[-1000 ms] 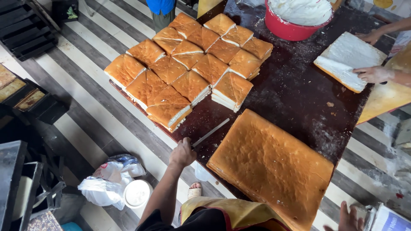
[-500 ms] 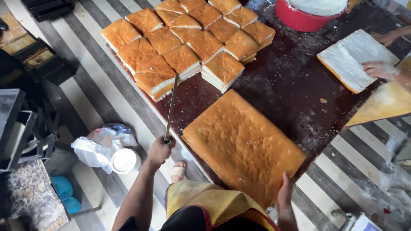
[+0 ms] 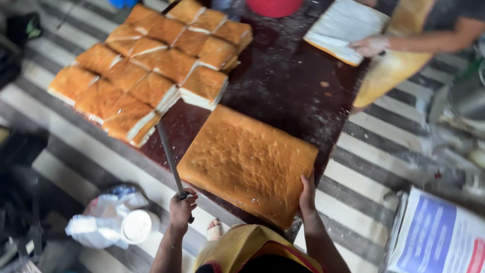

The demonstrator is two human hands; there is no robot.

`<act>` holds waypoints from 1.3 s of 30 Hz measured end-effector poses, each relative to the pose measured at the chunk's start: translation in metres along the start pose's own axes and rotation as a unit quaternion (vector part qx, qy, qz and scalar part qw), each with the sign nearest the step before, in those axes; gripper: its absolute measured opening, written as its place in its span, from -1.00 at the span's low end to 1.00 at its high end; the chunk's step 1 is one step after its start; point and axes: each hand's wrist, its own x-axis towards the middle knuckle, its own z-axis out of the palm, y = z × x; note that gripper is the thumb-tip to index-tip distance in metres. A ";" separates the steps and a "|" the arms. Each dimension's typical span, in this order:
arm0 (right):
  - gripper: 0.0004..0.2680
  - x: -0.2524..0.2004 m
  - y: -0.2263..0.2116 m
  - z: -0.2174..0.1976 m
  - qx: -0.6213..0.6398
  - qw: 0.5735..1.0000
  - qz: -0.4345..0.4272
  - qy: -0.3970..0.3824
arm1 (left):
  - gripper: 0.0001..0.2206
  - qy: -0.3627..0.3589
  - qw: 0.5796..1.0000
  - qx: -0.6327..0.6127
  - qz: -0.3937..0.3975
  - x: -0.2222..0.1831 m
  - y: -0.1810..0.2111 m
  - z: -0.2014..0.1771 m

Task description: Slicing large rectangular loaves of bread into smaller square sandwiches using a knife.

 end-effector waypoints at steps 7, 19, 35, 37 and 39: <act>-0.30 -0.011 -0.027 0.024 -0.204 0.977 -0.058 -0.032 | -0.80 0.052 0.996 0.055 0.043 0.019 0.013 -0.015; -0.26 -0.006 -0.065 0.018 -0.384 0.917 0.109 -0.006 | -0.78 0.073 0.983 0.141 0.094 0.039 0.072 0.005; -0.35 0.064 -0.059 -0.017 0.019 0.995 0.096 -0.030 | -0.84 0.127 0.977 0.173 0.005 0.042 0.074 -0.006; -0.43 0.057 -0.069 -0.016 -0.074 0.987 0.131 0.053 | -0.84 0.132 0.976 0.174 0.011 0.040 0.078 -0.005; -0.51 0.036 -0.078 -0.014 -0.133 0.977 0.134 0.095 | -0.81 0.139 0.973 0.183 0.019 0.037 0.081 -0.008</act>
